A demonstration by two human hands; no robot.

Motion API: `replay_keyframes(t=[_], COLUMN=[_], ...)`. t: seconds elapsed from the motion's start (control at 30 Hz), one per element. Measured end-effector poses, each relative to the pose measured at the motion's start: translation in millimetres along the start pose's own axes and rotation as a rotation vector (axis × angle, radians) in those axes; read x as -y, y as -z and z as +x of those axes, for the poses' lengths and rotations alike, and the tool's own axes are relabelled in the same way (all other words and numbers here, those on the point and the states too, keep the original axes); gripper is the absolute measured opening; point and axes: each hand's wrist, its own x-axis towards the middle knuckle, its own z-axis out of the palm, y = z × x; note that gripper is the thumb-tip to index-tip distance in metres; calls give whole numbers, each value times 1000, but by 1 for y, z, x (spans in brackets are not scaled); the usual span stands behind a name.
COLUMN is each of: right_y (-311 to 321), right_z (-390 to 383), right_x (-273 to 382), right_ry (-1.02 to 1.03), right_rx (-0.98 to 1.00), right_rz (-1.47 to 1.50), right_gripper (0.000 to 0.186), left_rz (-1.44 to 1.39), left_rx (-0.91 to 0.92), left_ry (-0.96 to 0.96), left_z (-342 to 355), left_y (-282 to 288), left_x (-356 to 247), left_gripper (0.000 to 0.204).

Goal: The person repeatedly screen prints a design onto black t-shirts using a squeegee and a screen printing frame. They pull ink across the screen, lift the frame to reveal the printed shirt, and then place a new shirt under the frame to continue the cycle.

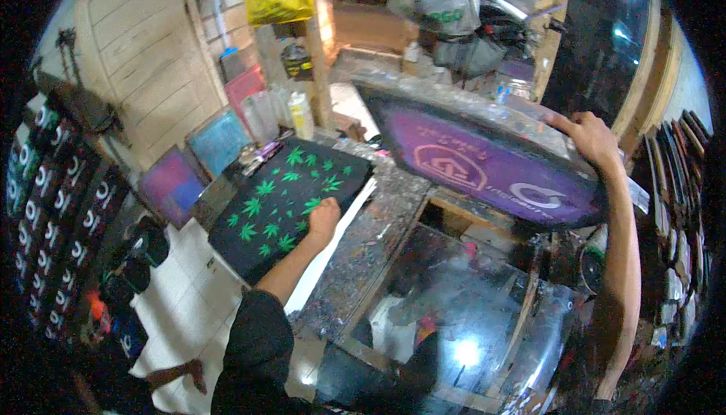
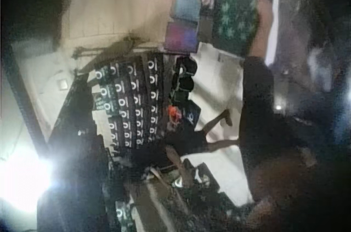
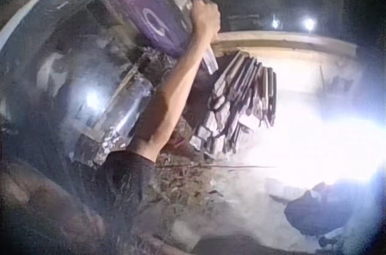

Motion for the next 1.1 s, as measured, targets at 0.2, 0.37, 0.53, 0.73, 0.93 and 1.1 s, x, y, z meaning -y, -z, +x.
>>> replay_keyframes(t=[0.2, 0.37, 0.53, 0.73, 0.93, 1.1], right_y=[-4, -7, -6, 2, 1, 3], right_z=[6, 6, -6, -15, -15, -5], right_x=[-5, -6, -8, -1, 0, 0], right_ry=[-14, 0, -18, -19, -18, -3], right_rx=[-31, -30, -18, 18, -14, -32], right_rz=[-38, -30, -17, 0, -17, -13], right_gripper=[83, 86, 88, 92, 87, 81], left_rz=[-687, -344, 292, 225, -420, -503], left_rx=[-8, 103, -192, -72, -89, 8], left_ry=[405, 38, -82, -63, 177, -121], left_z=[-18, -26, -2, 5, 18, 17], left_y=[35, 33, 3, -40, 23, 131], left_x=[73, 57, 5, -17, 75, 101], left_gripper=[18, 54, 37, 10, 15, 15])
